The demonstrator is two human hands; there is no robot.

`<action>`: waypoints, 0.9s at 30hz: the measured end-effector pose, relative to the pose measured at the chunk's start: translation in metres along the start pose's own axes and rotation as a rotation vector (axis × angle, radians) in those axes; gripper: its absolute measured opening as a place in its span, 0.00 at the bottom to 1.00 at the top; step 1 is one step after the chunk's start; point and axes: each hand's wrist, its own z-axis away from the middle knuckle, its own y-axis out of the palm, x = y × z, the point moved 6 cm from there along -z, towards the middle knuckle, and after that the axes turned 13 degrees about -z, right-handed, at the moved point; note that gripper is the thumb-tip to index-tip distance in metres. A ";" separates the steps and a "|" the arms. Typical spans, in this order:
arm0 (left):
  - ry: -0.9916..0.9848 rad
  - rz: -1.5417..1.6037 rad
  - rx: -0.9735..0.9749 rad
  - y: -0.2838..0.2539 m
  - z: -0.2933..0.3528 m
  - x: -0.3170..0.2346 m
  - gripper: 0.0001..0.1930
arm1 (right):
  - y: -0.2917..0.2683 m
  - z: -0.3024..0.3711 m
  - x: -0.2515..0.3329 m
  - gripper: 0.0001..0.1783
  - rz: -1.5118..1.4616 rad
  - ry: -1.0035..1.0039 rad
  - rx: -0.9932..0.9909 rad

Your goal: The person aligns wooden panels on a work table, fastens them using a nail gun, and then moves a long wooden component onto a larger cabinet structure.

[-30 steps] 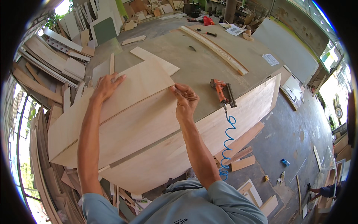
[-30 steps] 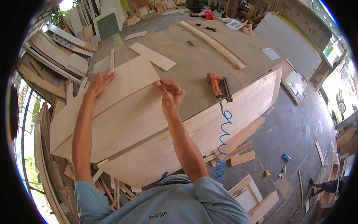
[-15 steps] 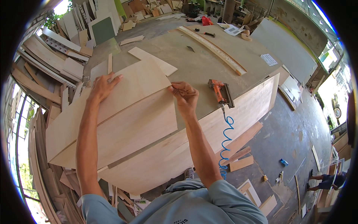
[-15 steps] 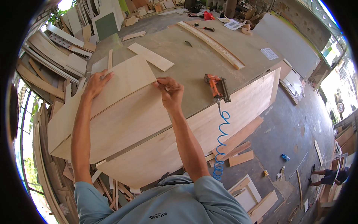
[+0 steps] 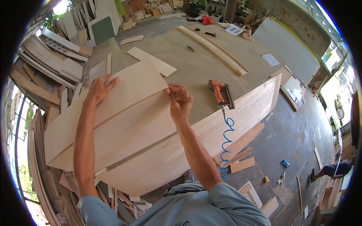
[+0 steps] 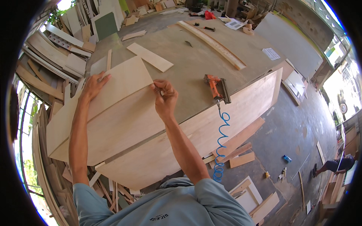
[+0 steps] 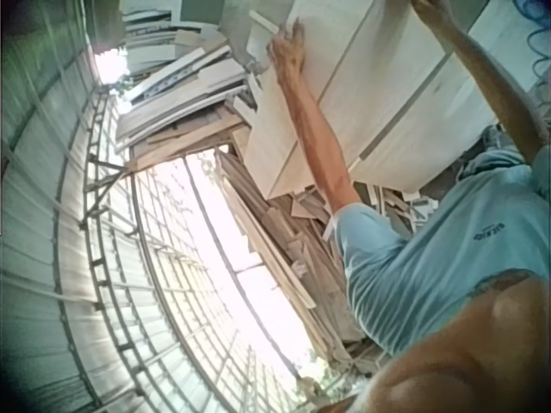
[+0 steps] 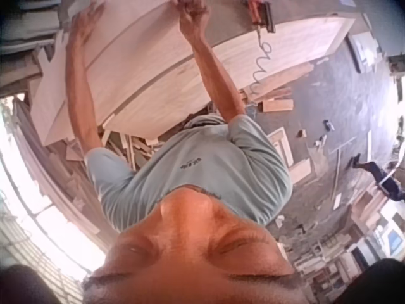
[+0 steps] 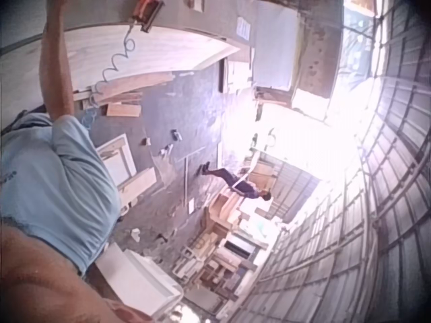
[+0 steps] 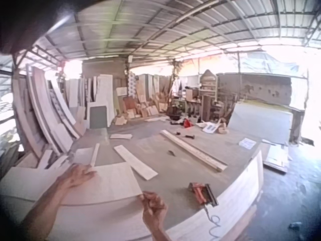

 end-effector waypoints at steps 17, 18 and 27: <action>-0.067 0.069 0.047 -0.004 0.003 -0.012 0.40 | -0.245 -0.063 -0.017 0.21 1.449 0.308 -0.104; -0.067 0.072 0.045 -0.002 0.003 -0.011 0.40 | -0.267 -0.067 -0.016 0.19 1.570 0.361 -0.107; -0.108 0.027 0.017 -0.005 0.008 -0.010 0.39 | -0.362 -0.102 -0.038 0.29 1.861 0.558 0.144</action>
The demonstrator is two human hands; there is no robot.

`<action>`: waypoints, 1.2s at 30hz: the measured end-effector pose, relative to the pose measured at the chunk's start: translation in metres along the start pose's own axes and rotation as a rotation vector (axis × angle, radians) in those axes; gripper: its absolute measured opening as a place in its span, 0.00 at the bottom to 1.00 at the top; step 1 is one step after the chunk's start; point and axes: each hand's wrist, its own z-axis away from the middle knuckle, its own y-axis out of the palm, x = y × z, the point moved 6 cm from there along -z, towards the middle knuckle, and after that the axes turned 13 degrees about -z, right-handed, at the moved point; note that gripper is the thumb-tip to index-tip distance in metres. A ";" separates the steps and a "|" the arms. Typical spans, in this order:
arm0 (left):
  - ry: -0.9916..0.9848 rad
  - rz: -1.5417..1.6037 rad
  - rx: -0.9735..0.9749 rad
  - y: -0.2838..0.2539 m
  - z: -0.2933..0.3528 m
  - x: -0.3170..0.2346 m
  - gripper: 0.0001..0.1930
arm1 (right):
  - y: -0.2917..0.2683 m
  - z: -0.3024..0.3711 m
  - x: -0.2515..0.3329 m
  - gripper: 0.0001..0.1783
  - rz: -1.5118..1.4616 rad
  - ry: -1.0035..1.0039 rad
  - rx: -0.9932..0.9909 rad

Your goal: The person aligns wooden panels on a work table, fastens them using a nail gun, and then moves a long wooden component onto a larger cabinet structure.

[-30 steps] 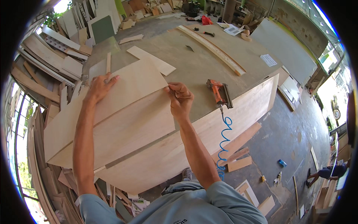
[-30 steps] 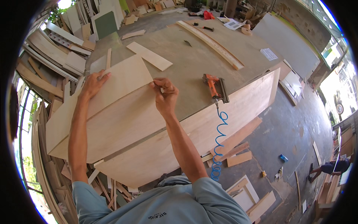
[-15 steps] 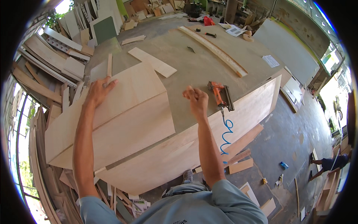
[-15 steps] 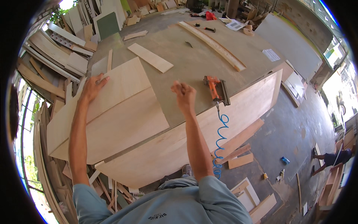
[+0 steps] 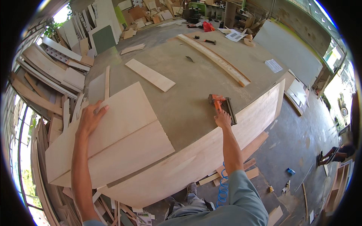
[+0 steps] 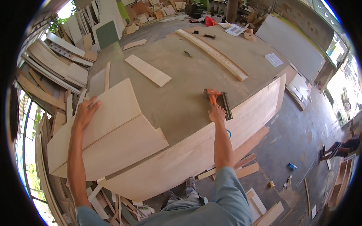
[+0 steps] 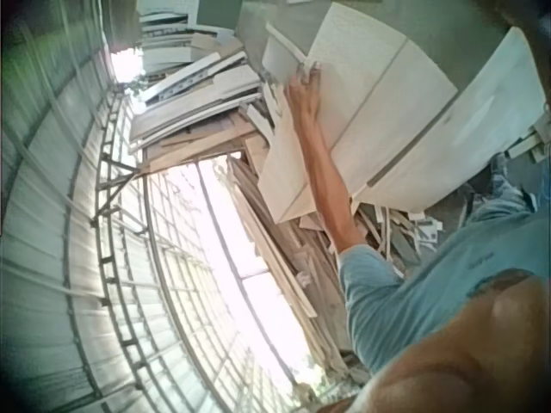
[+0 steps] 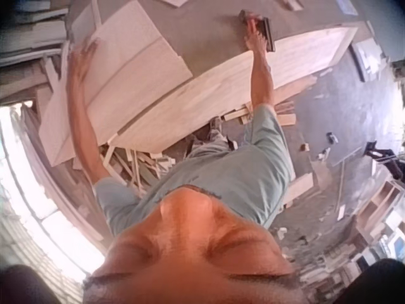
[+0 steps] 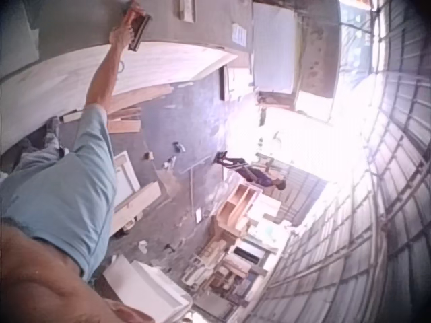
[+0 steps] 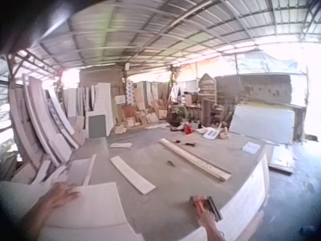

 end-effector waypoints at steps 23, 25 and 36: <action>0.079 0.041 -0.007 0.004 -0.007 0.004 0.40 | -0.130 0.121 0.012 0.10 -1.089 0.263 0.281; 0.095 0.063 -0.011 0.006 -0.008 -0.003 0.40 | -0.186 0.173 0.051 0.10 -1.228 0.300 0.314; 0.041 0.041 -0.007 0.011 -0.008 0.015 0.38 | -0.287 0.270 0.242 0.39 -1.720 -0.119 0.785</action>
